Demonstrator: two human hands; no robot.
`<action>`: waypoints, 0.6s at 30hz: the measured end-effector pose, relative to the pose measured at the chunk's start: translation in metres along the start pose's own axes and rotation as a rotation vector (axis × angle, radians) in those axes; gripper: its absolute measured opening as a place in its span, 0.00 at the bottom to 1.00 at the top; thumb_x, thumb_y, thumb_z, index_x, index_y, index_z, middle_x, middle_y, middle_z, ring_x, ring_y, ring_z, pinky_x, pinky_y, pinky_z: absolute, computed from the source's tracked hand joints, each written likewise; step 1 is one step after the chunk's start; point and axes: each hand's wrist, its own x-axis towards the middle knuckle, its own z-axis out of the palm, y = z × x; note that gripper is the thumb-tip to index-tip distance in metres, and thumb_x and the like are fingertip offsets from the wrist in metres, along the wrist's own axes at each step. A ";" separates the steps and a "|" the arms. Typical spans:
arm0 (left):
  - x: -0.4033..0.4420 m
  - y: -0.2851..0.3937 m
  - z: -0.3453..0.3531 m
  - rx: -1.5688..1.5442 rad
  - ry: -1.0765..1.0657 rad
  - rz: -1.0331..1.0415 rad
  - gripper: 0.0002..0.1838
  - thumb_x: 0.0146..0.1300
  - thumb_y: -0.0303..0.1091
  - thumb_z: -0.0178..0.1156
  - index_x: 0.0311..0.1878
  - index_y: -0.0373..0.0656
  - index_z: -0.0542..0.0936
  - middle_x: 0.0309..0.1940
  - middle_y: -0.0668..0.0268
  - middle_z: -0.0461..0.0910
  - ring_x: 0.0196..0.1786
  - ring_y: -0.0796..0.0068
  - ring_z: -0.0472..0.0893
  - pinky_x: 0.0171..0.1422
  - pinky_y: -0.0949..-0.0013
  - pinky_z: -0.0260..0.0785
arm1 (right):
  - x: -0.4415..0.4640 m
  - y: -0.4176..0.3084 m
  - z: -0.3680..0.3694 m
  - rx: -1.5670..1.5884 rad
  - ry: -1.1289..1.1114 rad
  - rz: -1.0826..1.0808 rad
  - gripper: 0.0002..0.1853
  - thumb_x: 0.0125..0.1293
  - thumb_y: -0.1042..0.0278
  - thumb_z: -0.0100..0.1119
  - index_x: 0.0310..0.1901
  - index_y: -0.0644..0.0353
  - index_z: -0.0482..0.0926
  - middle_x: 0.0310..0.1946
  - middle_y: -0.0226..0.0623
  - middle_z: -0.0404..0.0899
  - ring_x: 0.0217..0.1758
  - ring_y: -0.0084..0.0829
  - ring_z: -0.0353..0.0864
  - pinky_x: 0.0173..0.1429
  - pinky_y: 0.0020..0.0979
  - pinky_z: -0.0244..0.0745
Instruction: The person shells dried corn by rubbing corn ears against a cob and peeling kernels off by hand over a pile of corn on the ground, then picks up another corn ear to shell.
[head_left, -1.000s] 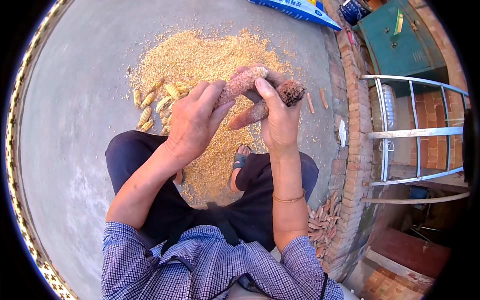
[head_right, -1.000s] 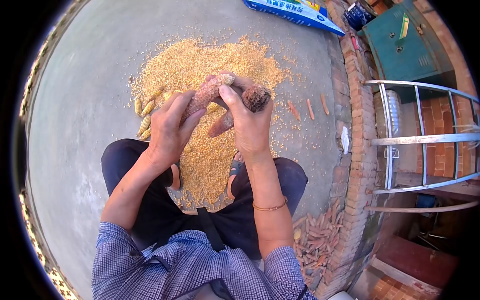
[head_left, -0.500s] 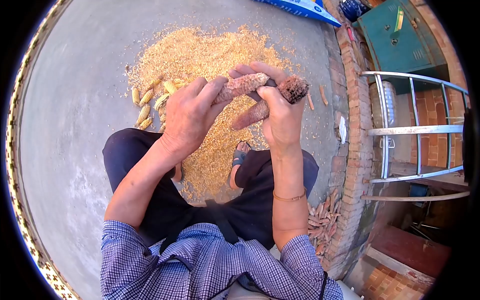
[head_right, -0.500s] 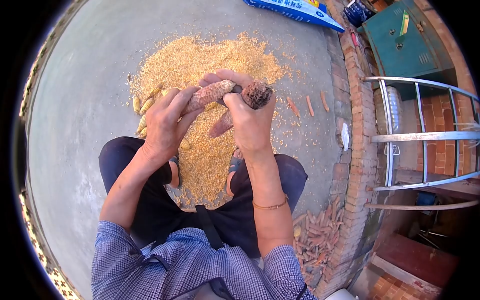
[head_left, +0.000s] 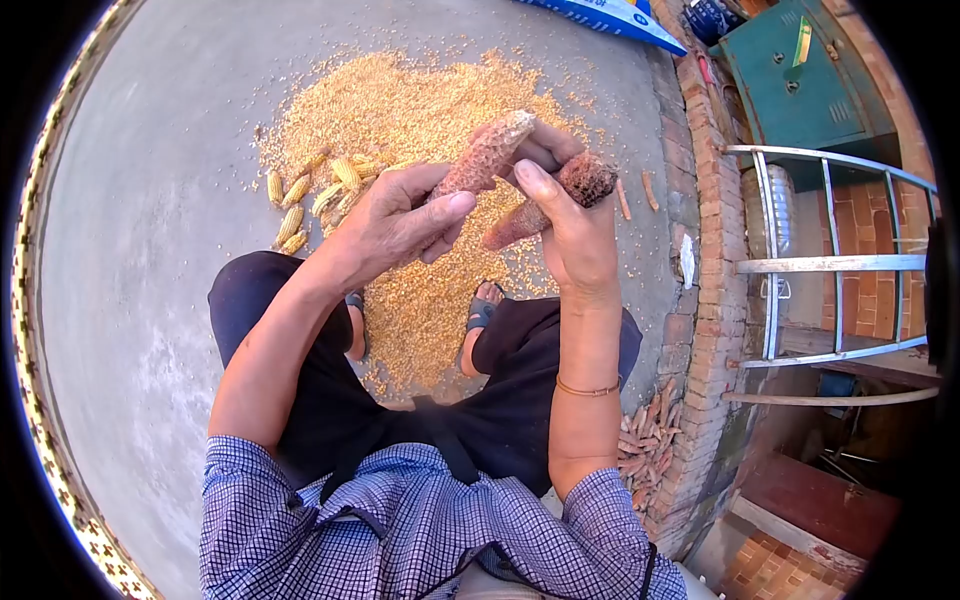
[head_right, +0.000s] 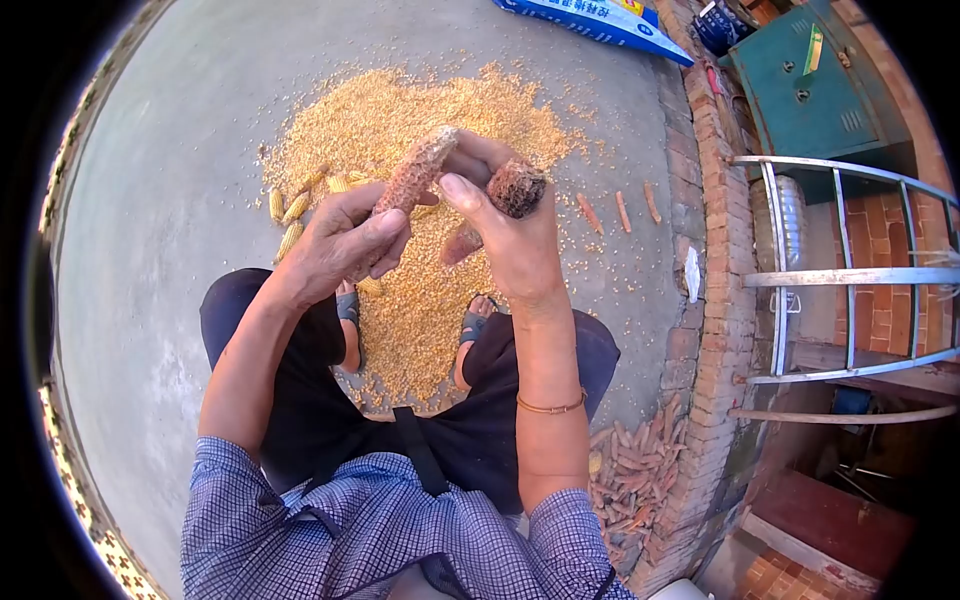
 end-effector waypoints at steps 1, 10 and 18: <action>0.001 -0.004 0.000 -0.090 -0.032 0.001 0.27 0.73 0.52 0.52 0.57 0.34 0.75 0.22 0.72 0.69 0.24 0.84 0.68 0.26 0.75 0.60 | -0.001 -0.002 0.000 -0.024 -0.030 0.040 0.20 0.66 0.76 0.56 0.59 0.70 0.72 0.51 0.47 0.80 0.53 0.37 0.82 0.53 0.34 0.83; -0.002 -0.010 0.006 -0.549 -0.077 -0.137 0.27 0.76 0.54 0.43 0.49 0.34 0.73 0.22 0.62 0.71 0.20 0.70 0.74 0.23 0.71 0.67 | 0.002 0.011 -0.007 0.009 -0.019 -0.037 0.19 0.63 0.68 0.65 0.53 0.67 0.77 0.39 0.34 0.83 0.36 0.19 0.77 0.32 0.19 0.73; 0.002 -0.020 0.009 -0.552 -0.075 -0.185 0.27 0.77 0.52 0.41 0.52 0.34 0.74 0.27 0.58 0.76 0.27 0.64 0.80 0.30 0.66 0.74 | 0.003 0.012 -0.009 0.096 0.146 0.027 0.16 0.61 0.71 0.69 0.48 0.67 0.77 0.36 0.38 0.83 0.31 0.22 0.79 0.32 0.21 0.70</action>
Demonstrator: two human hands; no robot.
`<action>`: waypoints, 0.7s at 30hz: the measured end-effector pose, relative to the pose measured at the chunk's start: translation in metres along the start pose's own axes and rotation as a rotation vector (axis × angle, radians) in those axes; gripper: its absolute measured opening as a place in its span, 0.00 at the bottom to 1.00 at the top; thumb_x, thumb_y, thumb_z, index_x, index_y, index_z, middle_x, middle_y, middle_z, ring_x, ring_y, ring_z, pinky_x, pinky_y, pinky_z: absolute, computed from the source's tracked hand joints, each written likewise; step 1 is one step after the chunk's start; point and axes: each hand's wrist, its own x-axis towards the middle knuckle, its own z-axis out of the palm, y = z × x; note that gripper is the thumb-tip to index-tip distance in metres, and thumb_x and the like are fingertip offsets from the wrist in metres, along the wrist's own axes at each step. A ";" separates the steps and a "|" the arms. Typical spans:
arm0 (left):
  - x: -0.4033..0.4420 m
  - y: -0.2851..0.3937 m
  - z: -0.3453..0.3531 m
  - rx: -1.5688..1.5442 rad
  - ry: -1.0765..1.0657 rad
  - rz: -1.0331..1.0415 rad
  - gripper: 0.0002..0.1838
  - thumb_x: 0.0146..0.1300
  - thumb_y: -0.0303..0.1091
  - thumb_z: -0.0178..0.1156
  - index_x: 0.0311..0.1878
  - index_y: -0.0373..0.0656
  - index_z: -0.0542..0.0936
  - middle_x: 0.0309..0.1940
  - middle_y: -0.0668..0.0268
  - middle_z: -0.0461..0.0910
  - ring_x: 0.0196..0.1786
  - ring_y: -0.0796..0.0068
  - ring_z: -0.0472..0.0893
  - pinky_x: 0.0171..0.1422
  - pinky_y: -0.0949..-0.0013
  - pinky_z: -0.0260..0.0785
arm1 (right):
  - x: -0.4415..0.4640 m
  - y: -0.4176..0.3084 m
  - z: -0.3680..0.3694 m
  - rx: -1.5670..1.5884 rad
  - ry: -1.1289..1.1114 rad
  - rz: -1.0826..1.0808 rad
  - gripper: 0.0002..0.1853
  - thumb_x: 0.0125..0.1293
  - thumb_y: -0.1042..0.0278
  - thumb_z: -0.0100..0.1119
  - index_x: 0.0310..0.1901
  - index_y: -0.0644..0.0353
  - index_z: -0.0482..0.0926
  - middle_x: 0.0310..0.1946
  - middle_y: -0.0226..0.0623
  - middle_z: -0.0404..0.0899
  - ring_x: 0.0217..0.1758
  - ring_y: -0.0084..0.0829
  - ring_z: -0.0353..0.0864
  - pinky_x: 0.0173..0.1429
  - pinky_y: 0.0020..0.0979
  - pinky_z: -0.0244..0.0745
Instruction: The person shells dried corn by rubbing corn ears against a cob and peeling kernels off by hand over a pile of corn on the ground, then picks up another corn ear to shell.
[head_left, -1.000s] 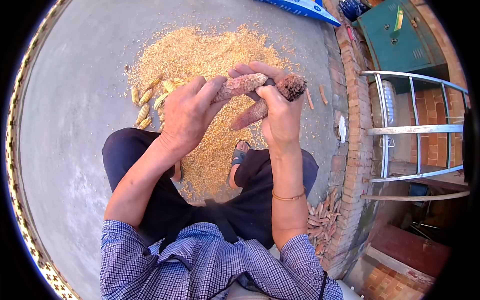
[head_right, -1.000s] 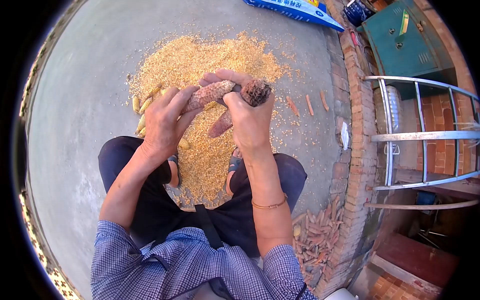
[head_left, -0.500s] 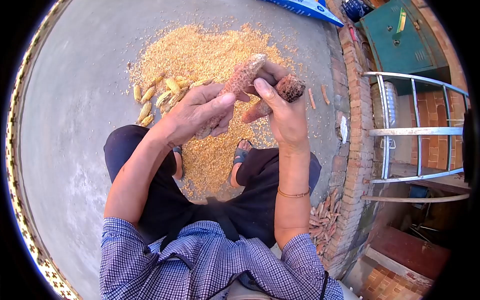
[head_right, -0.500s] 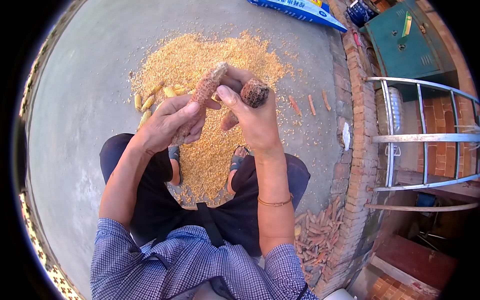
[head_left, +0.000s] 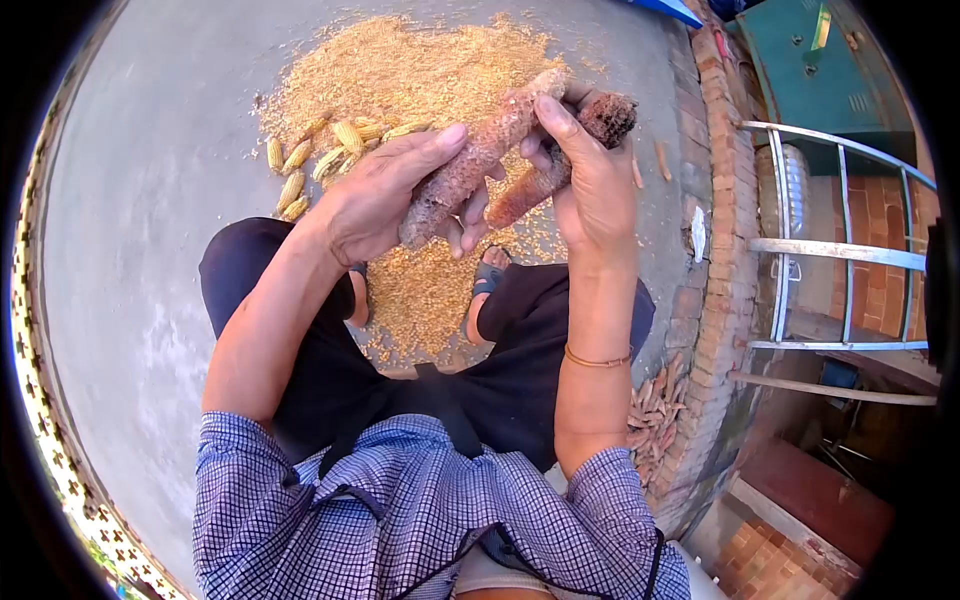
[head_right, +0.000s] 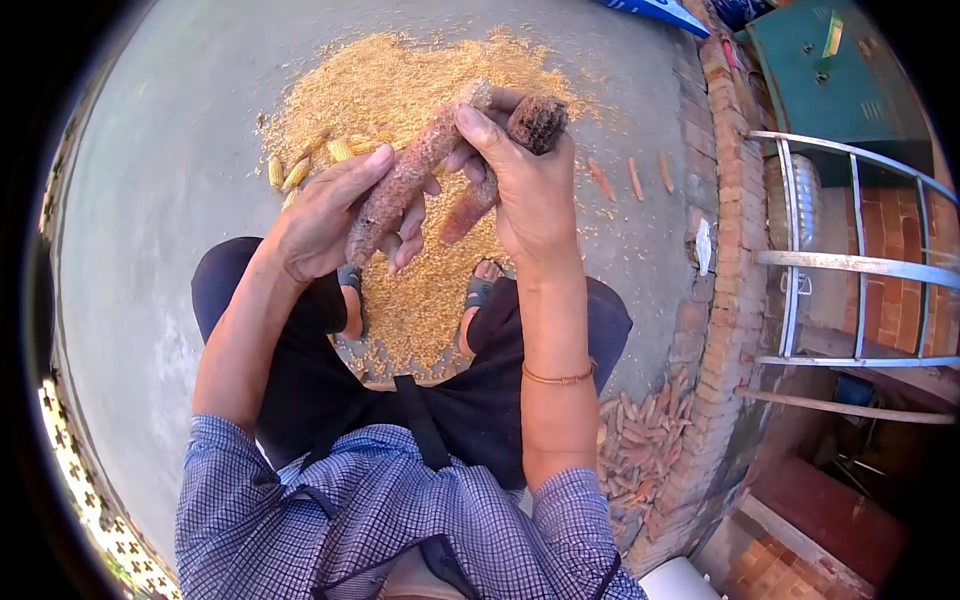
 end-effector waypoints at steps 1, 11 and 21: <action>0.000 0.001 -0.001 -0.001 -0.014 -0.003 0.26 0.77 0.52 0.42 0.53 0.34 0.74 0.27 0.58 0.77 0.28 0.64 0.80 0.32 0.66 0.74 | 0.000 -0.001 -0.002 -0.008 0.012 -0.002 0.16 0.61 0.72 0.69 0.48 0.67 0.77 0.36 0.38 0.83 0.31 0.22 0.79 0.31 0.21 0.70; 0.007 0.001 -0.005 0.339 0.028 0.285 0.23 0.76 0.48 0.47 0.55 0.34 0.76 0.35 0.61 0.81 0.41 0.72 0.82 0.48 0.69 0.76 | -0.001 0.000 0.003 -0.097 -0.076 -0.022 0.17 0.62 0.72 0.68 0.50 0.68 0.76 0.37 0.38 0.83 0.30 0.22 0.79 0.31 0.20 0.70; 0.008 -0.001 -0.006 0.291 0.058 0.345 0.20 0.76 0.45 0.48 0.53 0.35 0.77 0.36 0.62 0.79 0.35 0.76 0.78 0.41 0.72 0.72 | -0.006 -0.003 0.015 -0.162 -0.142 0.000 0.19 0.62 0.69 0.69 0.49 0.70 0.75 0.33 0.37 0.82 0.29 0.21 0.80 0.30 0.22 0.76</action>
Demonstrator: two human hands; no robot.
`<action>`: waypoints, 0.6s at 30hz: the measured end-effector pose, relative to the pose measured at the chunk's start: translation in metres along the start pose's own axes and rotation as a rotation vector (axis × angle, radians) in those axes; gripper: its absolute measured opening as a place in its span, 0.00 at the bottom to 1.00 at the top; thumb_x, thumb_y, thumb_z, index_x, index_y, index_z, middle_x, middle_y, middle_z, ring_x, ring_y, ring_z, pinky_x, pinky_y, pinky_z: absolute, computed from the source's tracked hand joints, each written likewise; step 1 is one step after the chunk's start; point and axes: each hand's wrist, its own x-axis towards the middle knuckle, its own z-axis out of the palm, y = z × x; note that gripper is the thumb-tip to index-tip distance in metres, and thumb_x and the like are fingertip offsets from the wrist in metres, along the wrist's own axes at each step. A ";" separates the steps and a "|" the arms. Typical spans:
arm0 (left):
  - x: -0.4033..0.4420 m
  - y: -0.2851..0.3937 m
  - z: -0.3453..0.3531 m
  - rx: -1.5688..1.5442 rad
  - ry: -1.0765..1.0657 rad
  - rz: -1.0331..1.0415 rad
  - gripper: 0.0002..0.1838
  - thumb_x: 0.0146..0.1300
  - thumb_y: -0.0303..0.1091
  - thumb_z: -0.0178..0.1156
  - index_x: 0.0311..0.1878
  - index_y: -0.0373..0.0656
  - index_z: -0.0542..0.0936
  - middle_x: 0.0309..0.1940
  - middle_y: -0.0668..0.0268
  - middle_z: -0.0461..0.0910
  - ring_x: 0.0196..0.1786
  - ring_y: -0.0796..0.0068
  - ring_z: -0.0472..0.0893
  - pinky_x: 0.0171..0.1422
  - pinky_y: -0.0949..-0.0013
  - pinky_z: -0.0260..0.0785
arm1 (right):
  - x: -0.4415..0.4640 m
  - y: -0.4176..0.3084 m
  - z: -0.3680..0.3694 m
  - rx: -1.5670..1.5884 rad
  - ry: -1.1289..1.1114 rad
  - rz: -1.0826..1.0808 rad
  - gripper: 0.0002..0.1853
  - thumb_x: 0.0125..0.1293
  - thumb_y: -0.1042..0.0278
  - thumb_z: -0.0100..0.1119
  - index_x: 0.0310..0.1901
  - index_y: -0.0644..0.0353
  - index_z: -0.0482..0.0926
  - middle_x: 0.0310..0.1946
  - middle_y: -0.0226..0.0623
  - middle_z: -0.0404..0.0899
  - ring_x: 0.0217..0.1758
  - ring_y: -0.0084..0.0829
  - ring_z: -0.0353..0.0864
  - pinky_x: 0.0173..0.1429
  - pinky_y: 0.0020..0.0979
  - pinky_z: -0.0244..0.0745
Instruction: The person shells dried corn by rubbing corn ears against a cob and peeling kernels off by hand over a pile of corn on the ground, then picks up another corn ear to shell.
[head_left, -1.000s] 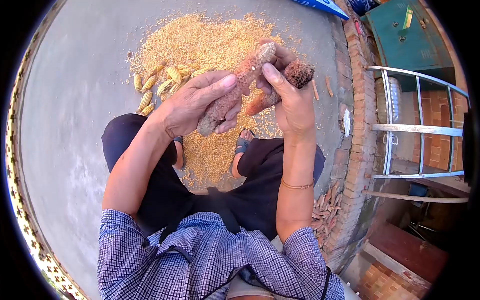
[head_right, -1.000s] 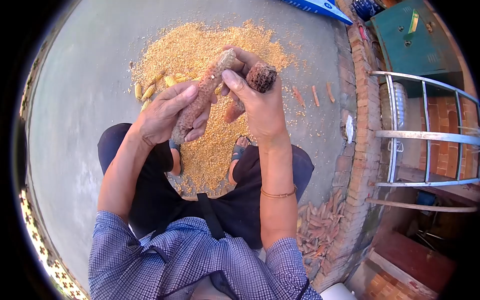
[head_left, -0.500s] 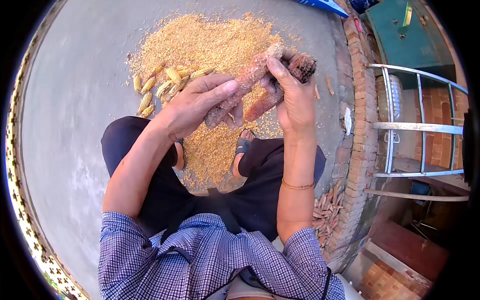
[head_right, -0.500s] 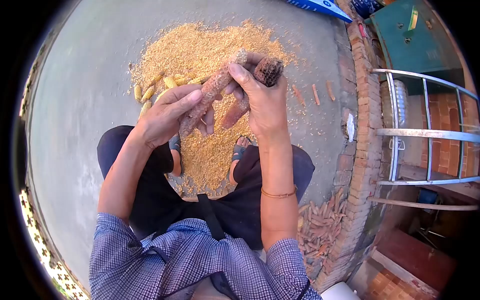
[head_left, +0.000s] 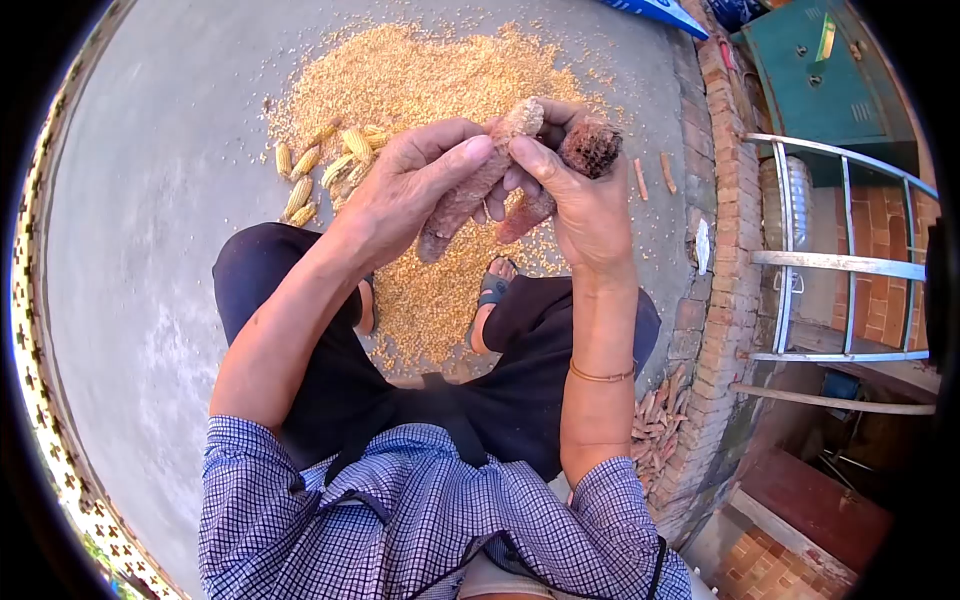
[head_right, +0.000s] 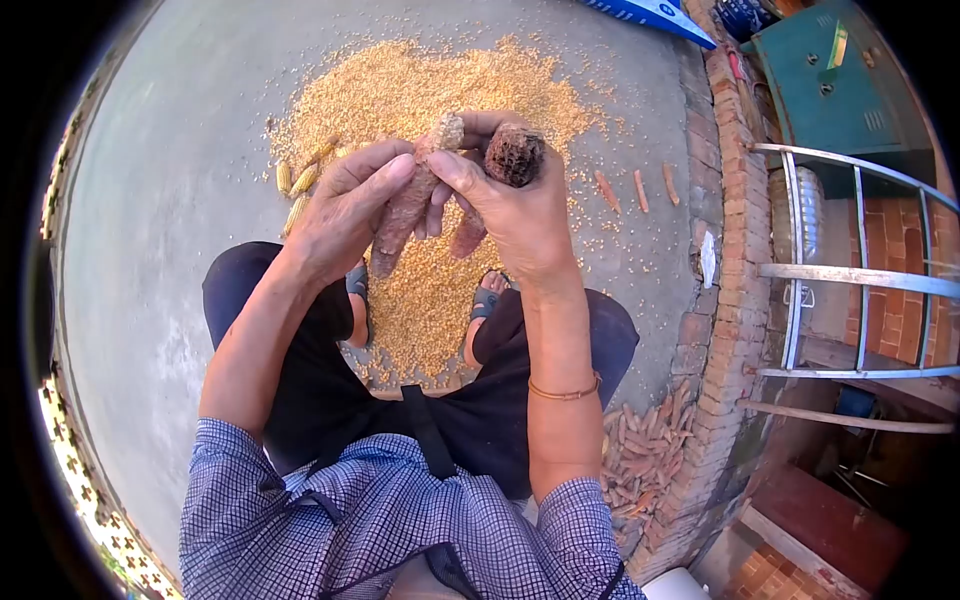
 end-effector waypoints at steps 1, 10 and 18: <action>0.000 0.001 0.001 -0.024 0.013 -0.014 0.20 0.76 0.44 0.47 0.52 0.35 0.76 0.34 0.63 0.79 0.34 0.77 0.78 0.39 0.72 0.72 | 0.000 0.000 0.000 -0.020 0.003 0.010 0.19 0.62 0.68 0.69 0.49 0.70 0.75 0.33 0.37 0.82 0.29 0.21 0.80 0.30 0.22 0.76; 0.001 0.000 0.006 -0.153 -0.012 -0.194 0.19 0.77 0.44 0.46 0.46 0.36 0.76 0.30 0.63 0.78 0.32 0.77 0.77 0.37 0.74 0.71 | 0.004 0.017 -0.011 -0.069 0.092 -0.042 0.20 0.62 0.66 0.69 0.49 0.70 0.76 0.32 0.35 0.81 0.28 0.21 0.80 0.26 0.19 0.73; -0.005 -0.003 -0.040 0.734 0.100 -0.001 0.19 0.75 0.40 0.53 0.57 0.33 0.76 0.38 0.63 0.81 0.38 0.77 0.82 0.43 0.74 0.75 | 0.016 0.025 -0.060 -0.205 0.345 -0.051 0.13 0.60 0.68 0.70 0.40 0.68 0.80 0.30 0.37 0.83 0.28 0.26 0.83 0.32 0.25 0.72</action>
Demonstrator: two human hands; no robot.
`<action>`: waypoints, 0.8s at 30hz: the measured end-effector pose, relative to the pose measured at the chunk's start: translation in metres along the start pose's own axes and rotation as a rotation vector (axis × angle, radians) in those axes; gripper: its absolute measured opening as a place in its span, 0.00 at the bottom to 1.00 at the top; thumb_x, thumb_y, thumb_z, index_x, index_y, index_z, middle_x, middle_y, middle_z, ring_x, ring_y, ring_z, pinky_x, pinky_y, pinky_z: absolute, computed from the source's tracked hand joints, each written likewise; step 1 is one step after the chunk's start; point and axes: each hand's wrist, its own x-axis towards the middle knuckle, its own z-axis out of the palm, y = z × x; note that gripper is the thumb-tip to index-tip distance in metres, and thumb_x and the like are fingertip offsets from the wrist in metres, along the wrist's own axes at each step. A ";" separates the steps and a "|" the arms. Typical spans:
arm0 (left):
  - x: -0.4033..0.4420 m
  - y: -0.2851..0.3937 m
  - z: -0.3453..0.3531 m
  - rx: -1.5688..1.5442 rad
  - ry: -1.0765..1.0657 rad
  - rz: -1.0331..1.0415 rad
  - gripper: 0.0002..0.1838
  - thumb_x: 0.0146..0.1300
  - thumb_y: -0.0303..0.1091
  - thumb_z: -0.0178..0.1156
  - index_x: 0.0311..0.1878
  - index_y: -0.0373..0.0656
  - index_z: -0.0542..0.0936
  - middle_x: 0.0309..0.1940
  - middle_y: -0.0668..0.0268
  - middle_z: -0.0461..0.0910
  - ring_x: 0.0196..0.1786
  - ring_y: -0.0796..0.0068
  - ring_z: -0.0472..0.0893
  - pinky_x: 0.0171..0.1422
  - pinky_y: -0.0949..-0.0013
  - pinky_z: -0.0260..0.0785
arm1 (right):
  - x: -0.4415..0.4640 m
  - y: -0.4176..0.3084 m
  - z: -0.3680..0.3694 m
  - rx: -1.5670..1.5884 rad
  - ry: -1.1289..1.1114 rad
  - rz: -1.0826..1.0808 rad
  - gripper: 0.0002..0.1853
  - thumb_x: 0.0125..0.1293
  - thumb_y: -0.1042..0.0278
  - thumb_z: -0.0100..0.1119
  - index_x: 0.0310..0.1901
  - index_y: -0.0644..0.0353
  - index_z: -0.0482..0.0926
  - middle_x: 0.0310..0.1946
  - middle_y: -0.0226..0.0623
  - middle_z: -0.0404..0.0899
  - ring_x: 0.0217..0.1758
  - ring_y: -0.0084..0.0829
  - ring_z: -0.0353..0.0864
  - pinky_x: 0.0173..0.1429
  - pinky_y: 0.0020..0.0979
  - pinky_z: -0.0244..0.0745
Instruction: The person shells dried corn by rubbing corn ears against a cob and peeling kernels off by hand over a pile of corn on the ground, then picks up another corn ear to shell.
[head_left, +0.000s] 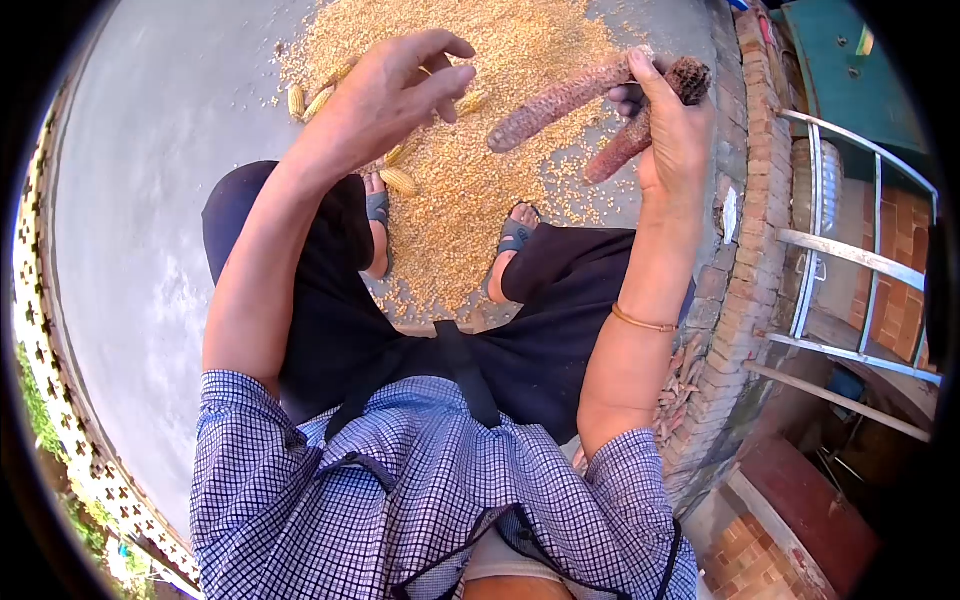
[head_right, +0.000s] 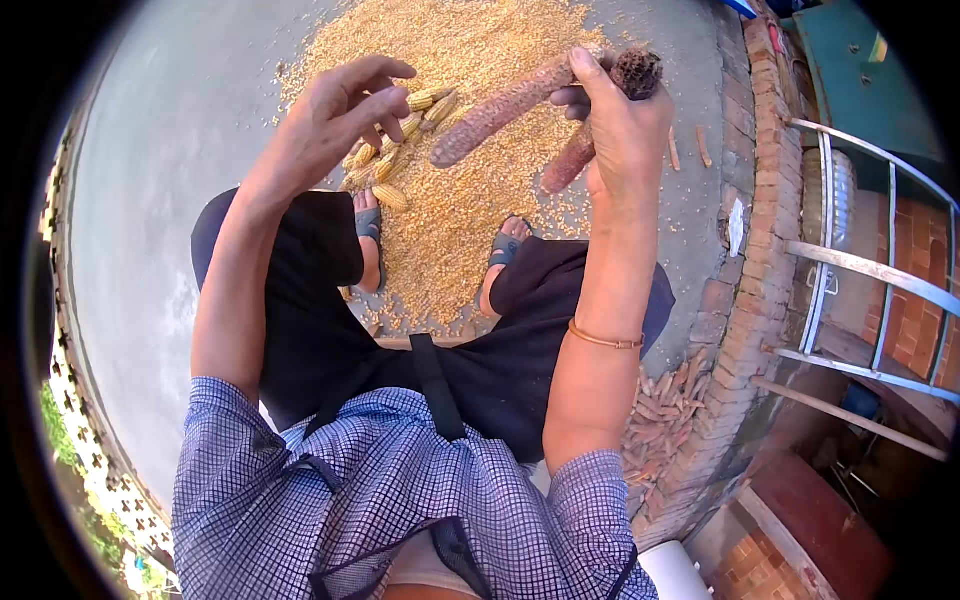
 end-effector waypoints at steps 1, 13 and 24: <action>0.001 -0.002 -0.011 0.024 0.042 0.030 0.19 0.75 0.40 0.53 0.58 0.34 0.76 0.38 0.63 0.81 0.39 0.77 0.83 0.43 0.74 0.75 | 0.000 0.000 -0.001 -0.114 -0.004 -0.002 0.13 0.60 0.68 0.70 0.39 0.69 0.81 0.30 0.37 0.83 0.28 0.26 0.83 0.32 0.25 0.73; -0.048 -0.112 -0.132 -0.068 0.298 -0.372 0.20 0.74 0.43 0.52 0.58 0.37 0.76 0.36 0.64 0.80 0.38 0.77 0.82 0.44 0.74 0.74 | -0.002 0.042 0.010 -1.111 -0.207 -0.063 0.15 0.57 0.67 0.69 0.42 0.68 0.80 0.34 0.53 0.84 0.42 0.51 0.84 0.47 0.42 0.76; -0.099 -0.279 0.010 -0.039 0.338 -0.584 0.14 0.67 0.34 0.61 0.47 0.33 0.78 0.31 0.63 0.78 0.34 0.74 0.80 0.40 0.73 0.72 | -0.022 -0.002 0.023 -0.963 -0.113 -0.140 0.19 0.59 0.70 0.69 0.52 0.63 0.79 0.35 0.46 0.83 0.36 0.37 0.82 0.44 0.35 0.76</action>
